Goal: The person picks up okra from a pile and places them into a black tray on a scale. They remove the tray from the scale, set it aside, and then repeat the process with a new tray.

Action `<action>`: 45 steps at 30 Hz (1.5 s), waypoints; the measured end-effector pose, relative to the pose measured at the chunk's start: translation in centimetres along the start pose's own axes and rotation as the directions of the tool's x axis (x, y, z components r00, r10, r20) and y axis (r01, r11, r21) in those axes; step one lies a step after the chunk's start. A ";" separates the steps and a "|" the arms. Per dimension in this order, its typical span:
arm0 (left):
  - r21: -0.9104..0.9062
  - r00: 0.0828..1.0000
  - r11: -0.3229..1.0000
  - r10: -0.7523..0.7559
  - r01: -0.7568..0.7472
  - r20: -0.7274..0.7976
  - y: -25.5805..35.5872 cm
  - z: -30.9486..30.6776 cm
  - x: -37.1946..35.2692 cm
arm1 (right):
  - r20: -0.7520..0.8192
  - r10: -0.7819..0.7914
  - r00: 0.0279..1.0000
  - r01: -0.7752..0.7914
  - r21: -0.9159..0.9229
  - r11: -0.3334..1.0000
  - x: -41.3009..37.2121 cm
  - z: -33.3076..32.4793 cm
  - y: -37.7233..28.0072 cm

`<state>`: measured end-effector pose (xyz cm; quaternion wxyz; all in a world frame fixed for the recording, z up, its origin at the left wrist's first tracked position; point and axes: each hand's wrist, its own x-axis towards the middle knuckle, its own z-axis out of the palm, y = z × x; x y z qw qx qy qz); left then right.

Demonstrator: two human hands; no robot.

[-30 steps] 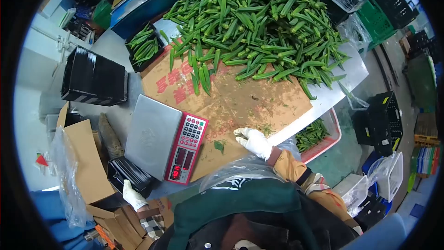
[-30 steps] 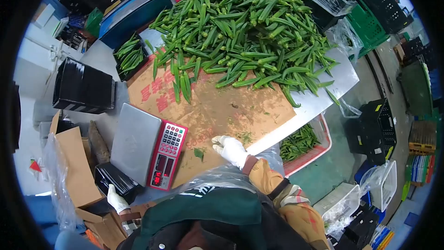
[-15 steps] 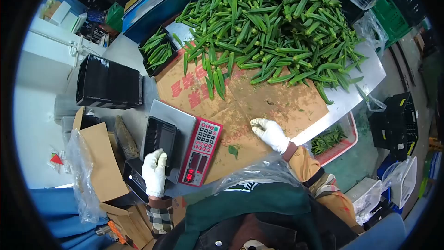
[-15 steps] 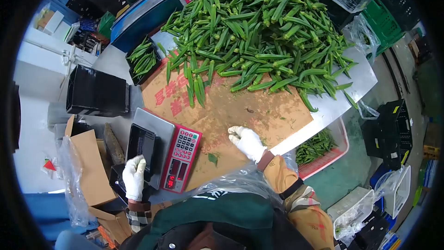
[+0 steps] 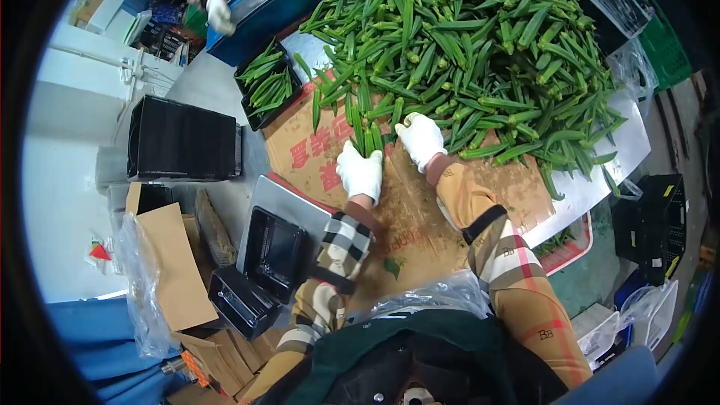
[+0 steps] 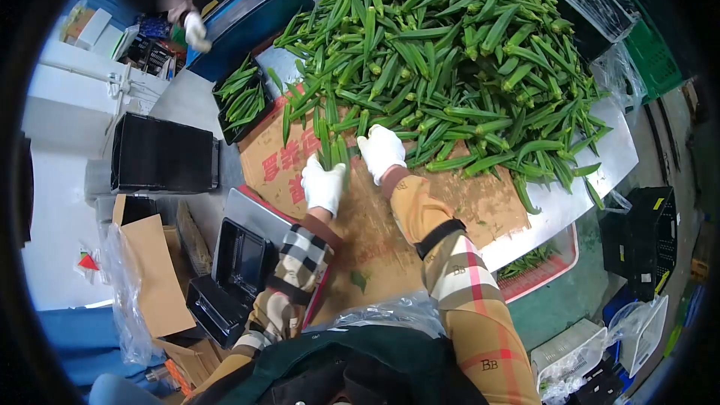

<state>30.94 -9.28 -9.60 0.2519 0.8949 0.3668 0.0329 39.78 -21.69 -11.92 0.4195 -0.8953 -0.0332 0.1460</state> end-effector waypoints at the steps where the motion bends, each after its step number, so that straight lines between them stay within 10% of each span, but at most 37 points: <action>1: 0.116 0.999 0.993 0.016 -0.012 -0.038 0.2 0.8 -0.1 | 0.003 0.042 0.999 -0.042 -0.065 0.997 0.7 0.6 -0.5; 7: 0.213 0.998 0.975 0.046 -0.057 0.052 0.0 1.9 0.5 | -0.040 0.152 0.988 -0.156 -0.147 0.977 2.5 2.8 -1.7; 14: 0.284 0.965 0.950 0.052 -0.127 0.255 0.7 0.9 0.9 | 0.109 -0.144 0.984 0.098 0.344 0.934 1.0 -1.3 0.6; 18: 0.071 0.910 0.989 0.087 -0.126 0.405 -1.3 1.6 0.8 | 0.096 -0.184 0.978 0.049 0.755 0.654 -1.1 -8.2 0.6; 24: -0.212 0.961 0.967 0.186 -0.142 0.206 -1.9 0.4 -0.1 | -0.062 -0.050 0.997 0.080 0.722 0.687 -4.4 -21.9 0.8; 27: -0.315 0.949 0.938 0.221 -0.143 0.225 0.1 -1.3 0.2 | -0.358 -0.118 0.926 0.294 0.491 0.820 -3.8 -26.7 3.0; 29: -0.404 0.943 0.906 0.235 -0.125 0.236 2.0 -2.3 0.9 | -0.537 -0.422 0.730 0.436 -0.109 0.893 -2.5 -28.8 4.6; 30: -0.477 0.936 0.872 0.253 -0.111 0.244 3.3 -2.6 1.5 | -0.499 -0.615 0.611 0.355 -0.521 0.776 -2.4 -29.9 4.1; 32: -0.569 0.930 0.802 0.327 -0.180 0.166 5.6 -1.8 3.6 | -0.330 -0.682 0.652 0.297 -0.718 0.630 -0.5 -31.1 5.3; 37: -0.470 0.850 0.726 0.513 -0.502 -0.116 13.8 -0.8 6.7 | -0.095 -0.670 0.736 0.406 -0.730 0.550 3.3 -32.2 5.3; 45: 0.038 0.893 0.894 0.442 -0.446 0.084 18.1 3.8 7.8 | -0.072 -0.672 0.737 0.248 -0.896 0.367 6.2 -29.6 3.8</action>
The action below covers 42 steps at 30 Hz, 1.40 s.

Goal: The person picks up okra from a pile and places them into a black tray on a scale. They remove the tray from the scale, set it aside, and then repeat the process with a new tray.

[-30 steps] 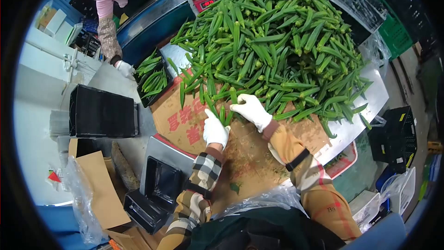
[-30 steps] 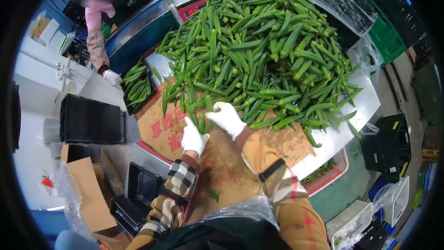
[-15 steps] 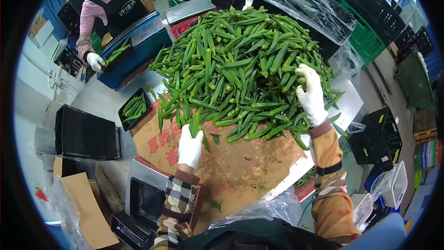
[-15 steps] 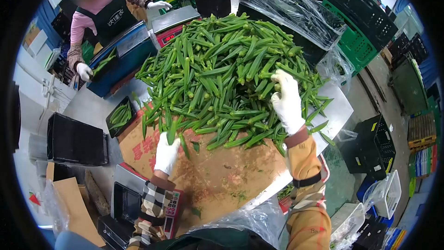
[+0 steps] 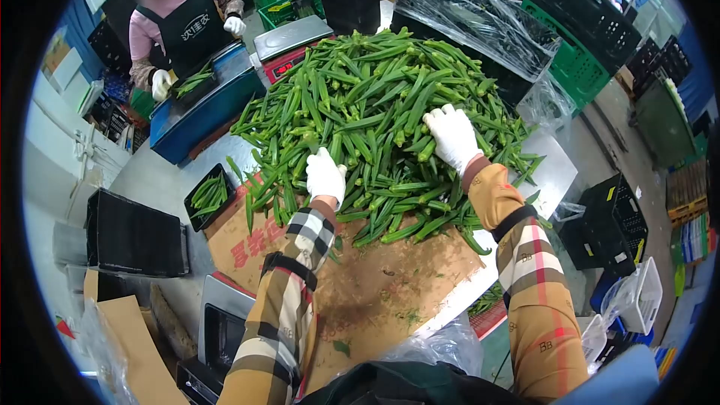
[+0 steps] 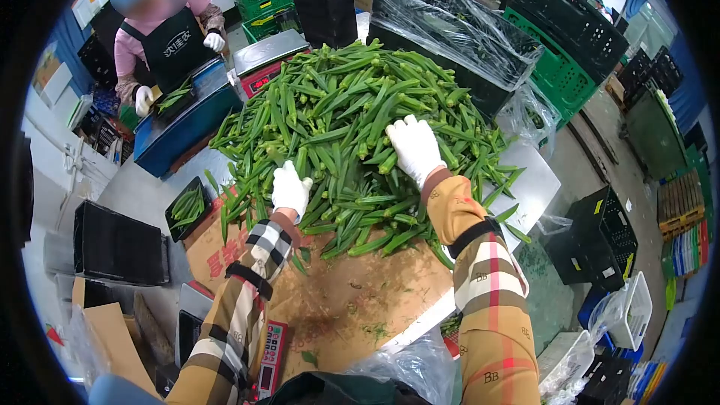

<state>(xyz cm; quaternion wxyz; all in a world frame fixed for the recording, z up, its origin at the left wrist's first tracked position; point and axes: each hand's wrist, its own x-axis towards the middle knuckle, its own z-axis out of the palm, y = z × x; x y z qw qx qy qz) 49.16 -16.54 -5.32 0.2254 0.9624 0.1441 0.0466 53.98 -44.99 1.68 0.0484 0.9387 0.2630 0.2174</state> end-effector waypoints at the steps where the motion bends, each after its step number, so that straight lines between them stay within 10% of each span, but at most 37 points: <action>1: -0.012 0.999 1.000 -0.002 0.003 0.048 0.2 -0.4 -0.1 | 0.006 0.002 1.000 -0.001 -0.009 1.000 0.2 0.3 -0.6; 10: -0.152 0.998 0.987 -0.045 0.052 0.045 -4.3 0.9 -1.9 | -0.042 0.275 0.960 -0.278 -0.201 0.939 -0.1 1.9 -2.2; 13: -0.711 0.964 0.662 -0.070 0.238 0.258 -6.1 0.3 -5.0 | 0.077 0.164 0.984 -0.154 -0.118 0.981 -1.1 1.3 -1.2; 14: -0.894 0.941 0.327 0.034 0.308 0.337 -6.4 -0.4 -6.5 | 0.072 0.168 0.983 -0.163 -0.078 0.984 -1.7 0.8 -1.3; 17: -0.839 0.834 -0.032 0.141 0.542 0.534 -5.4 -5.1 -10.9 | 0.182 0.292 0.939 -0.309 0.070 0.949 -3.5 -2.4 -3.7; 20: -0.833 0.825 -0.107 0.255 0.543 0.505 -5.6 -6.7 -14.8 | 0.319 0.336 0.886 -0.440 0.354 0.826 -5.8 -7.7 -7.8; 21: -0.843 0.827 -0.092 0.273 0.531 0.491 -5.7 -6.9 -15.8 | 0.349 0.335 0.875 -0.471 0.456 0.755 -6.7 -7.9 -9.0; 23: -0.861 0.827 -0.052 0.312 0.506 0.467 -5.8 -7.3 -17.3 | 0.488 0.154 0.859 -0.510 0.838 0.192 -9.3 -5.0 -10.7; 25: -0.901 0.853 0.005 0.320 0.434 0.412 -6.2 -7.6 -18.4 | 0.543 -0.027 0.839 -0.543 0.835 -0.084 -10.6 -4.9 -13.2; 26: -0.919 0.877 0.052 0.284 0.390 0.388 -6.4 -7.8 -18.9 | 0.598 -0.084 0.797 -0.570 0.698 -0.434 -11.8 -3.9 -14.6; 39: -0.839 0.896 0.463 0.181 0.285 0.405 -6.0 -8.7 -23.5 | 0.706 -0.351 0.615 -0.640 0.187 -0.746 -13.3 -7.0 -20.3; 42: -0.809 0.780 0.113 0.219 0.577 0.587 -6.9 -8.6 -23.6 | 0.696 -0.368 0.617 -0.645 0.179 -0.743 -13.9 -6.6 -20.5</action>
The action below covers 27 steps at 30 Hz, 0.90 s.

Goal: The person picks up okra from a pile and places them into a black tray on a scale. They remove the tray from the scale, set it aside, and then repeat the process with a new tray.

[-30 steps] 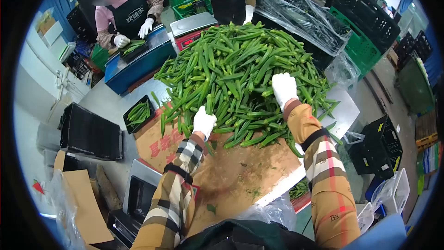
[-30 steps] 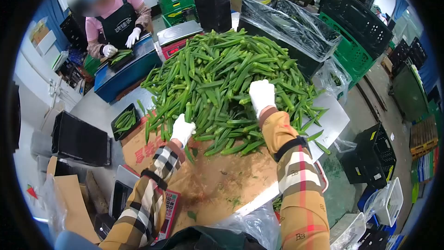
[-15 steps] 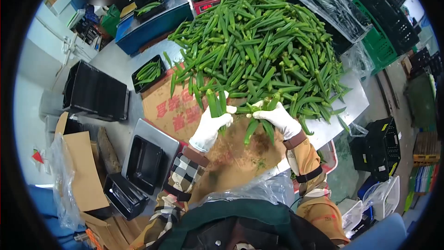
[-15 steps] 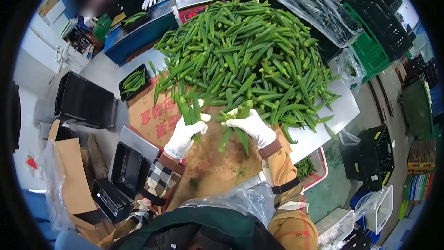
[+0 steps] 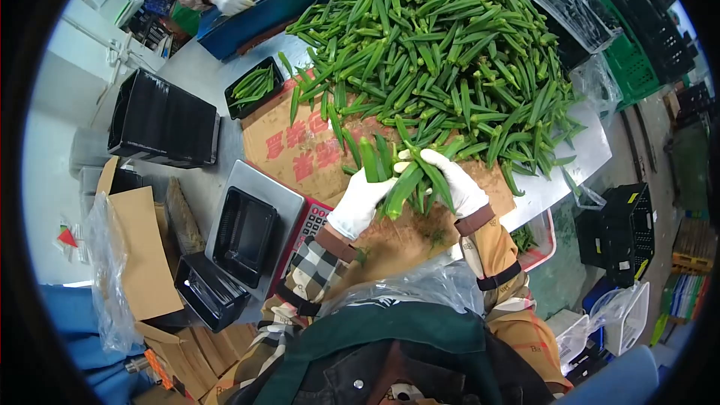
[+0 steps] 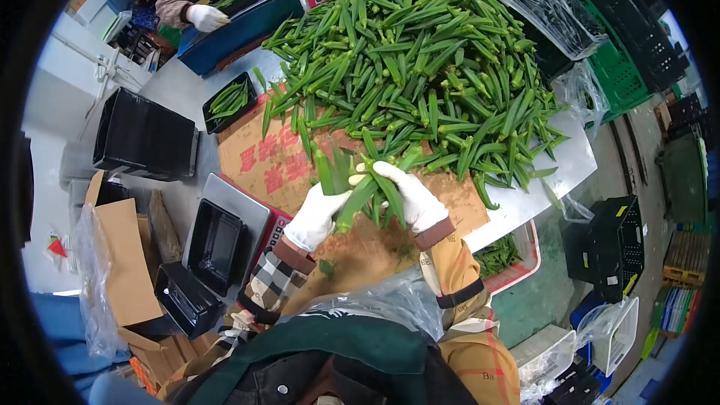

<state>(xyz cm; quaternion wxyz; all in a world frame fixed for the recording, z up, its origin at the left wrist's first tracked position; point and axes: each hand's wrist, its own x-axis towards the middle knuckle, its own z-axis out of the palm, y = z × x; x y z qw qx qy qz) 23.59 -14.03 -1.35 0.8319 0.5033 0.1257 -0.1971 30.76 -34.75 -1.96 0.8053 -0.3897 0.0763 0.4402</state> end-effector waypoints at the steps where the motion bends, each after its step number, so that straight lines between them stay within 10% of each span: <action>1: -0.146 0.998 0.988 -0.033 0.042 0.062 0.0 -0.4 -0.1 | 0.012 -0.003 1.000 0.002 0.025 1.000 0.2 -0.6 0.4; 6: -0.323 0.976 0.929 -0.128 0.179 0.174 0.6 -0.2 -1.9 | -0.118 0.083 0.990 -0.050 0.260 0.964 -0.7 -0.9 2.7; 13: 0.235 0.999 0.972 0.004 -0.013 0.038 -2.5 -0.4 -1.2 | -0.348 -0.111 0.931 0.166 0.132 0.977 0.5 -0.4 5.8; 27: -0.227 0.971 0.945 -0.221 0.235 0.086 -2.3 1.4 -1.8 | -0.386 -0.194 0.902 0.127 -0.192 0.973 -7.6 -2.2 2.5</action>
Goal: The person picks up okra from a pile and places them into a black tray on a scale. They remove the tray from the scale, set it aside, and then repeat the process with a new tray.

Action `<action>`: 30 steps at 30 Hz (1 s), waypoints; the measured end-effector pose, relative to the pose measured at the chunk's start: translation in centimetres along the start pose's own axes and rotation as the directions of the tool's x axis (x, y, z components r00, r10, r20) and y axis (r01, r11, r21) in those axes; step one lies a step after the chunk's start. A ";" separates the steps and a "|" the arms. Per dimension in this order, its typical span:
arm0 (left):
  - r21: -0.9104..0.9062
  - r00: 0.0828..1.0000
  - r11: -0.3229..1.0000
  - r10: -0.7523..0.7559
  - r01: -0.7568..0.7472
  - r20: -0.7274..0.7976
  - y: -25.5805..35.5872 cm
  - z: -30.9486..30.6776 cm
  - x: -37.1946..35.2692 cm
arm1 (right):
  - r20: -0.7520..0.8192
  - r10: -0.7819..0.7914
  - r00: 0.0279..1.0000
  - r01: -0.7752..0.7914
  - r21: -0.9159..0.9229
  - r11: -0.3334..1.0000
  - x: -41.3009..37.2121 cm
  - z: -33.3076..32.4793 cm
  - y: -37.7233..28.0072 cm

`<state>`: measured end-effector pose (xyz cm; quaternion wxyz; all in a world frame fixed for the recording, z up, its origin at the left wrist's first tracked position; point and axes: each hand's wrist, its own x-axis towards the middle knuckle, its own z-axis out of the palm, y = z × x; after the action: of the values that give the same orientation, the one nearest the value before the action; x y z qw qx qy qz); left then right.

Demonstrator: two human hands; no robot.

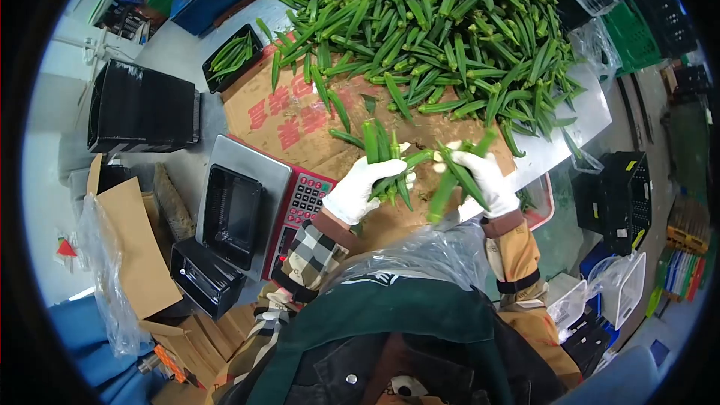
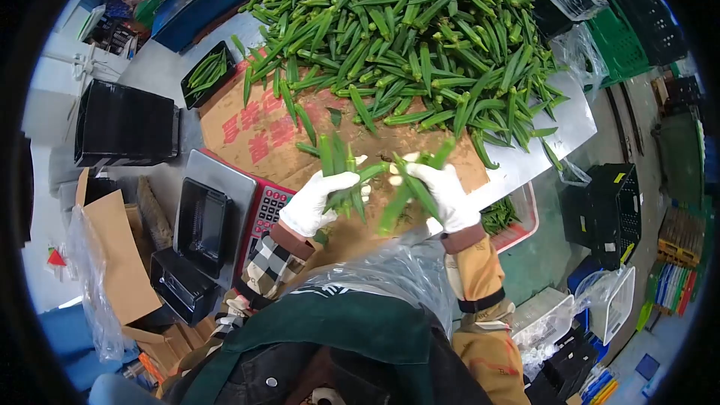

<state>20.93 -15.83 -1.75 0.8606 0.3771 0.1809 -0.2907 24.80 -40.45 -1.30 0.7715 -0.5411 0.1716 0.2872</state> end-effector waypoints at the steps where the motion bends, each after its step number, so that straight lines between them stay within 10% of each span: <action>1: 0.022 1.000 1.000 -0.010 0.010 -0.001 0.4 0.0 -0.2 | -0.017 -0.001 1.000 0.001 0.001 1.000 -1.3 -1.4 -0.4; 4: -0.039 1.000 0.999 0.009 -0.009 0.009 0.7 -1.4 -0.2 | -0.092 -0.033 0.995 0.036 0.028 0.999 -4.6 -8.0 -0.2; 6: -0.059 1.000 0.998 0.013 -0.013 0.004 0.8 -1.9 -0.3 | -0.145 -0.190 0.971 0.107 -0.446 0.888 -6.5 -12.7 -0.9; 20: -0.053 0.999 0.998 -0.036 0.035 -0.033 -0.5 -2.4 -0.2 | -0.339 -0.495 0.800 0.333 -0.434 0.837 3.1 -16.3 -0.9; 30: -0.084 0.995 0.997 -0.009 0.001 -0.098 -0.3 -2.8 -1.2 | -0.450 -0.654 0.608 -0.233 -0.889 0.395 14.9 -7.8 -2.4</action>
<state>19.54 -13.44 -3.14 0.8650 0.3542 0.2357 -0.2661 38.28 -44.47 -10.87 0.2409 -0.9454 0.2156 -0.0397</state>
